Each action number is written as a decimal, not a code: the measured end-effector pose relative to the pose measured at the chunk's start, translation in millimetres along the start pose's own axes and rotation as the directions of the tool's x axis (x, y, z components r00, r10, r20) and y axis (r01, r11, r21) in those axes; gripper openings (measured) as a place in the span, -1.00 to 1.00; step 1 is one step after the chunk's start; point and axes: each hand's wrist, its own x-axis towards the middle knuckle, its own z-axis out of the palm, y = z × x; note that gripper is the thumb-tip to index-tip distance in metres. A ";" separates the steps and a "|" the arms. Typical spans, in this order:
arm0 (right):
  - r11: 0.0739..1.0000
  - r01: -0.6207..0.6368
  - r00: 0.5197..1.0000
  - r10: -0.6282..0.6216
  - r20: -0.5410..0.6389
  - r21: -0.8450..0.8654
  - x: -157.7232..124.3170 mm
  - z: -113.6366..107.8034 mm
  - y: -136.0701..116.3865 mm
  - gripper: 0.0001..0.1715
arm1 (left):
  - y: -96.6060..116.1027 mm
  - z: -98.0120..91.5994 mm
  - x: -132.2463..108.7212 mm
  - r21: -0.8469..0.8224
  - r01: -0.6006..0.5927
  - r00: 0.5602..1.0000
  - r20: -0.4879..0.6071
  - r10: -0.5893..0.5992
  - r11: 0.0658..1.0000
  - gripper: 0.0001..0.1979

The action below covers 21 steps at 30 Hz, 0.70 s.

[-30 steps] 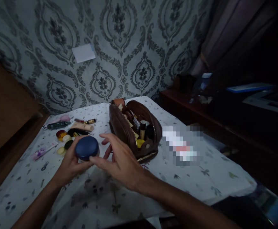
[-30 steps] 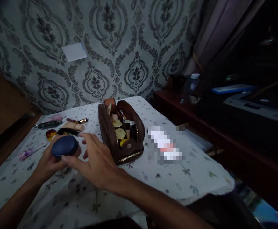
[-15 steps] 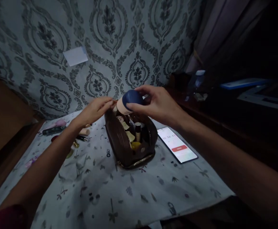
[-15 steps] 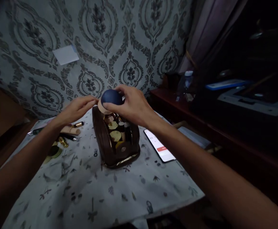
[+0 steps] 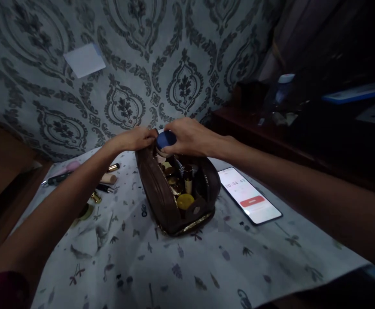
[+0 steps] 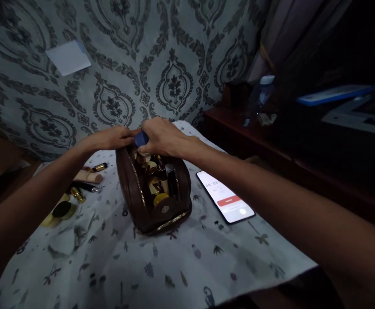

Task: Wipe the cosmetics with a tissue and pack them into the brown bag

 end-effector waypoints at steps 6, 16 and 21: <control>0.993 0.096 0.981 -0.084 0.178 -0.065 17.8 6.1 -4.6 -0.60 | 6.3 -1.6 -16.4 0.012 0.144 0.985 -0.097 -0.142 0.990 -0.64; 0.994 0.096 0.955 -0.077 0.285 -0.053 49.1 35.5 -6.3 -0.58 | 11.5 6.7 -19.8 -0.080 0.155 0.970 -0.175 -0.167 0.985 -0.61; 0.994 0.107 0.947 -0.089 0.309 -0.040 54.6 39.5 -4.2 -0.55 | 7.6 6.6 -20.0 -0.127 0.060 0.977 -0.194 -0.084 0.990 -0.61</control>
